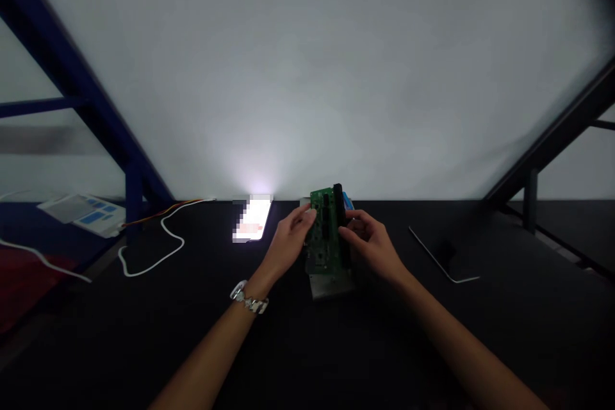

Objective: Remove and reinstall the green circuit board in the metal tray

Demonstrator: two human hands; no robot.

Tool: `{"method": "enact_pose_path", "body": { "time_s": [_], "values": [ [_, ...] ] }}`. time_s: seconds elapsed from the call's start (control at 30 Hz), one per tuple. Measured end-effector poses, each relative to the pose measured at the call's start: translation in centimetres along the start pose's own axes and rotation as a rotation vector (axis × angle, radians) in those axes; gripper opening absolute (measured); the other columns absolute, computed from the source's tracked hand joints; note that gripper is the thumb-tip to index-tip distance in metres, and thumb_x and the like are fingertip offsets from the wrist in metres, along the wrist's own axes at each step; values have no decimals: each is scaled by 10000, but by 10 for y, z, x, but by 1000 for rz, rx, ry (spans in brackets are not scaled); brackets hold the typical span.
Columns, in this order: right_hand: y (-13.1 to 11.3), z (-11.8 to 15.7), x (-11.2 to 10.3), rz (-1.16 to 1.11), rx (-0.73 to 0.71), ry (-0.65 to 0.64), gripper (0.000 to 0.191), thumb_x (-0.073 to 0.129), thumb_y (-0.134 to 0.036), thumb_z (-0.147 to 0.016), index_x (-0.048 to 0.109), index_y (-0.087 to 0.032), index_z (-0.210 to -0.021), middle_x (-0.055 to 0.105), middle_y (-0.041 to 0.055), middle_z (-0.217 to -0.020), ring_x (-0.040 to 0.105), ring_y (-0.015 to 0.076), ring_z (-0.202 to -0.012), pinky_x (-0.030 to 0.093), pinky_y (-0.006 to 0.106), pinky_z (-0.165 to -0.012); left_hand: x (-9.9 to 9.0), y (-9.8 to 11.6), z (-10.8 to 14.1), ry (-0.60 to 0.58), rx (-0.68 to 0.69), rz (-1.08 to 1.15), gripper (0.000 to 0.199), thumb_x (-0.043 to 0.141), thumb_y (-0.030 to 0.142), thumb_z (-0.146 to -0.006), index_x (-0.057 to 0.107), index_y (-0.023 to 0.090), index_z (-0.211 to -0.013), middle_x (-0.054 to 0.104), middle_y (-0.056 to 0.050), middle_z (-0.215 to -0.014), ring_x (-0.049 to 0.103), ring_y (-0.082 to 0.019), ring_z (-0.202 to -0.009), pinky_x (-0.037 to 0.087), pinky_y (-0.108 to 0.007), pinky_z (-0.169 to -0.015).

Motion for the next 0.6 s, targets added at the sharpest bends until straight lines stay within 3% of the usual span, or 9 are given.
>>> {"method": "enact_pose_path", "body": {
  "time_s": [0.2,0.3,0.43,0.5,0.6],
  "values": [
    [22,-7,-12,44,173,-101,409,689,-417,-808,601,-163,-1116,600,-18,-623,600,155,-517,547,297,-460,-10,8,-1,-27,39,84,401,564,458,-912,627,231,-1237,657,-98,-1212,621,-262,-1066,522,-367,-825],
    [24,-5,-4,12,224,-142,443,674,-439,-811,624,-152,-1146,672,27,-713,646,171,-567,559,310,-504,-2,9,3,-148,20,195,395,509,466,-939,639,214,-1214,634,-118,-1244,630,-259,-1024,538,-354,-756],
    [16,3,8,-108,289,-184,402,728,-433,-748,674,-148,-1028,723,72,-785,691,196,-659,557,309,-589,11,12,10,-336,1,353,392,463,436,-965,655,170,-1180,620,-154,-1255,641,-256,-990,533,-365,-767],
    [11,8,12,-186,308,-220,366,752,-411,-718,686,-154,-969,730,79,-794,698,207,-660,557,323,-601,12,11,10,-319,15,357,365,481,412,-961,664,161,-1152,655,-150,-1179,644,-238,-963,518,-341,-763],
    [3,12,13,-248,335,-264,318,754,-369,-711,688,-160,-941,734,86,-827,704,218,-670,561,345,-613,5,6,6,-196,41,310,333,516,408,-946,680,155,-1086,692,-116,-1005,642,-190,-844,503,-297,-706]
  ]
}}
Point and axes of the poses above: each hand's wrist, its own z-axis away from the middle knuckle, its own x-axis out of the palm, y = z × x, the point moved 3 cm from there along -z, towards the middle knuckle
